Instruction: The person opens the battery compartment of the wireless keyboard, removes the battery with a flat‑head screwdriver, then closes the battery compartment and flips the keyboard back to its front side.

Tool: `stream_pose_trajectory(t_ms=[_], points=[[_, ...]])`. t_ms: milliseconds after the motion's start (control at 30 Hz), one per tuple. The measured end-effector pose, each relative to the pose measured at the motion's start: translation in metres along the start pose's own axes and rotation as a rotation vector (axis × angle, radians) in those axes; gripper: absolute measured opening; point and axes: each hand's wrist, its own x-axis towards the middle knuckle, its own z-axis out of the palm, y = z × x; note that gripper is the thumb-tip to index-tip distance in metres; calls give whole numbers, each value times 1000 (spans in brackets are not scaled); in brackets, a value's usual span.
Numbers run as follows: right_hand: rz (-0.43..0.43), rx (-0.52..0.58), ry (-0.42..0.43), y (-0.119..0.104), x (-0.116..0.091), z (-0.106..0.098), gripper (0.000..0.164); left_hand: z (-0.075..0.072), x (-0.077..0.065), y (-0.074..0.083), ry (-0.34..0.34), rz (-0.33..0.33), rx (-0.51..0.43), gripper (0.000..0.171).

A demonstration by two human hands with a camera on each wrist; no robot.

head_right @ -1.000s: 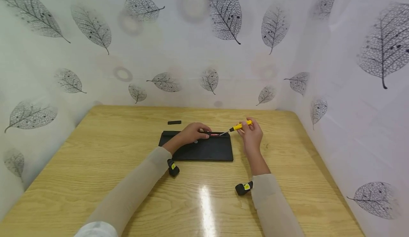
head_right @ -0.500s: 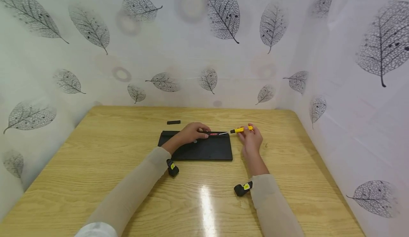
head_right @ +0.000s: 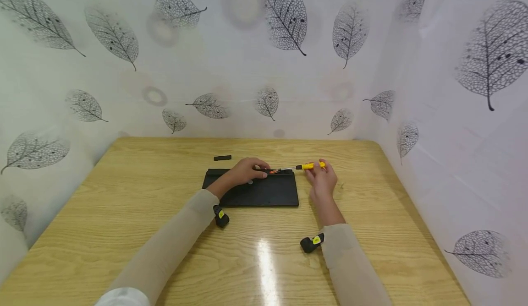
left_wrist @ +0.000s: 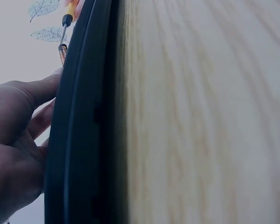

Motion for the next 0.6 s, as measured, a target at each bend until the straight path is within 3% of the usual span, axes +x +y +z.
stream_pose_trajectory(t_ms=[333, 600], points=[[22, 43, -2, -6, -7, 4, 48, -2, -2, 2, -2, 2, -6, 31], [-9, 21, -1, -4, -7, 2, 49, -1, 0, 0, -2, -5, -3, 33]])
